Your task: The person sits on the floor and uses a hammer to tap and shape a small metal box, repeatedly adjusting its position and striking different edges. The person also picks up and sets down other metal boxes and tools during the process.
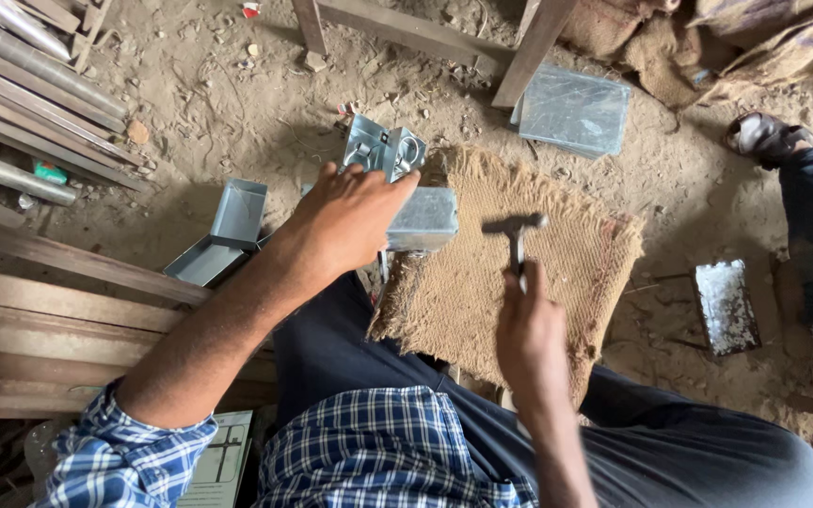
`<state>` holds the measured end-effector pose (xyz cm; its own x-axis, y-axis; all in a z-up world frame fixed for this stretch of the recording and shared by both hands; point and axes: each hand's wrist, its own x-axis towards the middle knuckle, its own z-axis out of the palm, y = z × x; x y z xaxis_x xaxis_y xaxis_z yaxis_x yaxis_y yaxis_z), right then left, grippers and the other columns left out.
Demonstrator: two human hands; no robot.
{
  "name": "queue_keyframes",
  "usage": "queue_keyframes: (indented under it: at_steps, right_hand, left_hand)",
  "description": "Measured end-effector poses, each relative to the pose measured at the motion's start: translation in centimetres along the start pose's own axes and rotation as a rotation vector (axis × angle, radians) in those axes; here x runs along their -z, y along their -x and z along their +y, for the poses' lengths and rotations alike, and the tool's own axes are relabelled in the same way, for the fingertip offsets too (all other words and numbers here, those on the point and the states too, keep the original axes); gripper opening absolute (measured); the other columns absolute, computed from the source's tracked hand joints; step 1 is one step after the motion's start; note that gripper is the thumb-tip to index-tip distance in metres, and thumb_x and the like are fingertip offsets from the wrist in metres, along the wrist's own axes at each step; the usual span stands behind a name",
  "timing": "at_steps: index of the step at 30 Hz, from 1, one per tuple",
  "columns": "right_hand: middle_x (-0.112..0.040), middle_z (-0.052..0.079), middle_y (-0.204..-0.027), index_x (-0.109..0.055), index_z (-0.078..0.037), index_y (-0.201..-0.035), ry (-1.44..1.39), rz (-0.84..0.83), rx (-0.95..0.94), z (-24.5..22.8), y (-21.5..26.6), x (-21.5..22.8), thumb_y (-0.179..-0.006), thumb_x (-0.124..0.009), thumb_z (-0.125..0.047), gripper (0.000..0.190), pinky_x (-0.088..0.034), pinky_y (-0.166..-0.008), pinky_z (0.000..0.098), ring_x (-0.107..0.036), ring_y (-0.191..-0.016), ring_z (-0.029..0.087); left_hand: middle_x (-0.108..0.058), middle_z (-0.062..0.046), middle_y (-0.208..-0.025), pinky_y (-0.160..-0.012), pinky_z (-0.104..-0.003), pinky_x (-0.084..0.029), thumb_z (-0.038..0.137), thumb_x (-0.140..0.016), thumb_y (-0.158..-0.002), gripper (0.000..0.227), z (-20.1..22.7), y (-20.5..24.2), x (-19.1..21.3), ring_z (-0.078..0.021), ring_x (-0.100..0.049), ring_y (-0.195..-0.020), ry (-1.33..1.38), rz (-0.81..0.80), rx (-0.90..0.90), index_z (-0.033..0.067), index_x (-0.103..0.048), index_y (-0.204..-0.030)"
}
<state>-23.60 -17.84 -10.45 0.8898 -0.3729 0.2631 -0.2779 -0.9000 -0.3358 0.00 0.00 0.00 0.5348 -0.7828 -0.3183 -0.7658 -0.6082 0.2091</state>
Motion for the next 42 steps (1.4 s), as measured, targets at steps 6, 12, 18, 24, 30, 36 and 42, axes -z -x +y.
queue_keyframes:
  at_steps: [6,12,18,24,30,36,42]
  right_hand:
    - [-0.046,0.005,-0.052,-0.063,-0.002,-0.119,-0.402,-0.052,-0.301,-0.6,3.1,5.2,-0.11,-0.046,-0.02,0.026,-0.03,-0.042,0.0325,-0.04,-0.04,0.012]
    - [-0.047,0.011,-0.047,-0.063,-0.001,-0.116,-0.432,-0.073,-0.469,0.1,4.9,4.6,-0.106,-0.049,-0.016,0.022,-0.03,-0.038,0.0405,-0.043,-0.035,0.019]
    - [-0.054,0.011,-0.051,-0.062,0.0,-0.109,-0.397,-0.066,-0.509,2.9,5.4,3.1,-0.106,-0.051,-0.016,0.019,-0.034,-0.04,0.0371,-0.051,-0.037,0.017]
    - [-0.058,0.014,-0.057,-0.069,-0.003,-0.111,-0.433,-0.147,-0.642,4.0,5.2,2.8,-0.107,-0.052,-0.024,0.027,-0.039,-0.045,0.037,-0.052,-0.047,0.018]
    - [-0.066,0.014,-0.061,-0.072,-0.008,-0.117,-0.459,-0.175,-0.724,3.5,4.7,3.0,-0.105,-0.049,-0.027,0.032,-0.043,-0.045,0.0336,-0.057,-0.045,0.016]
    - [-0.068,0.013,-0.065,-0.071,-0.008,-0.117,-0.43,-0.184,-0.706,3.8,4.8,2.8,-0.106,-0.048,-0.03,0.034,-0.043,-0.044,0.0348,-0.058,-0.045,0.018]
    - [-0.066,0.014,-0.064,-0.07,-0.007,-0.116,-0.431,-0.199,-0.732,4.2,5.0,2.6,-0.105,-0.048,-0.034,0.037,-0.045,-0.046,0.0364,-0.06,-0.047,0.02]
  left_hand:
    - [-0.068,-0.013,-0.118,-0.1,-0.047,-0.044,0.011,-0.082,-0.083,0.057,-0.9,2.1,0.3,-0.0273,-0.064,-0.114,0.03,0.05,-0.052,0.0111,-0.055,-0.133]
    - [-0.069,-0.013,-0.113,-0.099,-0.051,-0.043,0.009,-0.084,-0.076,0.06,-1.9,3.9,0.7,-0.0342,-0.065,-0.11,0.16,0.318,-0.116,0.0083,-0.056,-0.129]
    - [-0.067,-0.019,-0.121,-0.091,-0.047,-0.053,0.014,-0.083,-0.081,0.067,-0.7,5.5,0.1,-0.035,-0.066,-0.108,0.503,0.613,-0.175,0.0018,-0.051,-0.139]
    - [-0.071,-0.013,-0.119,-0.09,-0.038,-0.067,0.021,-0.085,-0.081,0.064,1.6,3.4,-2.6,-0.0214,-0.074,-0.106,1.255,0.424,-0.095,0.0077,-0.052,-0.134]
    - [-0.077,-0.015,-0.111,-0.083,-0.035,-0.066,0.016,-0.087,-0.079,0.06,3.8,1.3,-5.2,-0.0252,-0.074,-0.103,1.812,0.262,0.053,0.0062,-0.056,-0.13]
    - [-0.077,-0.011,-0.107,-0.067,-0.041,-0.067,0.015,-0.084,-0.078,0.057,3.7,1.0,-5.9,-0.0233,-0.073,-0.1,1.827,0.216,0.27,0.0058,-0.058,-0.128]
    - [-0.077,-0.01,-0.11,-0.067,-0.041,-0.067,0.018,-0.082,-0.078,0.063,3.4,1.5,-6.0,-0.02,-0.072,-0.103,1.833,0.121,0.376,0.0118,-0.056,-0.135]
